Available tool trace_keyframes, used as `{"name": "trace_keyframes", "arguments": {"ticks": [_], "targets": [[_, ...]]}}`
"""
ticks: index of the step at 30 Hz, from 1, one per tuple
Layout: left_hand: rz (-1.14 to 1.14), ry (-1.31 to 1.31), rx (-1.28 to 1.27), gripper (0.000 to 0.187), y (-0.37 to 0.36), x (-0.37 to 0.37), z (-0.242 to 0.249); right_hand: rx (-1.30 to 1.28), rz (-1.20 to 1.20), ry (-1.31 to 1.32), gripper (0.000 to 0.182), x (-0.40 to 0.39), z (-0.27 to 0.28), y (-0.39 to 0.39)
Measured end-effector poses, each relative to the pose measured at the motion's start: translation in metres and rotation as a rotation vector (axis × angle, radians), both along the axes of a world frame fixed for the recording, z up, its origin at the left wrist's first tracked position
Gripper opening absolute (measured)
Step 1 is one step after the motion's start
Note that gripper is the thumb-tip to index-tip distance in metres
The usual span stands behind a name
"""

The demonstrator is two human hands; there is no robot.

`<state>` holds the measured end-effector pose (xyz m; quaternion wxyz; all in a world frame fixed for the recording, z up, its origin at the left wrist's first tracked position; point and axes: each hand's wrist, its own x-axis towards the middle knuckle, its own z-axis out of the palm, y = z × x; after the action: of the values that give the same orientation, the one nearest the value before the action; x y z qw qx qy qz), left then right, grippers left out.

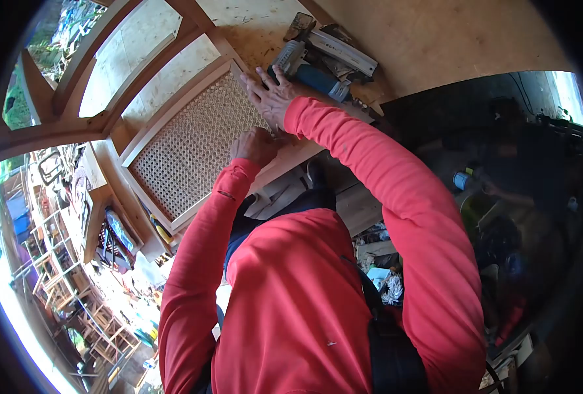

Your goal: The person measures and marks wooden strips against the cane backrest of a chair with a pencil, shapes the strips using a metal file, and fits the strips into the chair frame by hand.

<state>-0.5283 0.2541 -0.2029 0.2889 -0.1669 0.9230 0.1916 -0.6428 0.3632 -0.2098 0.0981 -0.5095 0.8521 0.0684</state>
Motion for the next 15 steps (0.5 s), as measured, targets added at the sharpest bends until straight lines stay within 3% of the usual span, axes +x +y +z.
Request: {"name": "trace_keyframes", "arguments": {"ticks": [3, 6, 10, 13, 15], "targets": [[0.019, 0.068, -0.001, 0.055, 0.008, -0.001, -0.011, 0.01, -0.001, -0.026, 0.067, -0.001, -0.009, -0.003], [-0.002, 0.111, 0.104, 0.04, 0.013, 0.0, -0.011, -0.07, -0.032, -0.024, 0.063, -0.001, -0.017, -0.005], [0.015, 0.06, -0.05, 0.032, 0.022, 0.002, -0.005, -0.099, -0.019, -0.018, 0.058, 0.001, -0.015, 0.0], [0.012, 0.005, -0.09, 0.03, 0.022, 0.0, -0.009, -0.103, -0.024, -0.047, 0.08, 0.003, -0.015, 0.002], [0.029, 0.012, -0.088, 0.029, 0.026, 0.002, -0.007, -0.143, -0.005, -0.024, 0.085, 0.004, -0.016, 0.005]]}}
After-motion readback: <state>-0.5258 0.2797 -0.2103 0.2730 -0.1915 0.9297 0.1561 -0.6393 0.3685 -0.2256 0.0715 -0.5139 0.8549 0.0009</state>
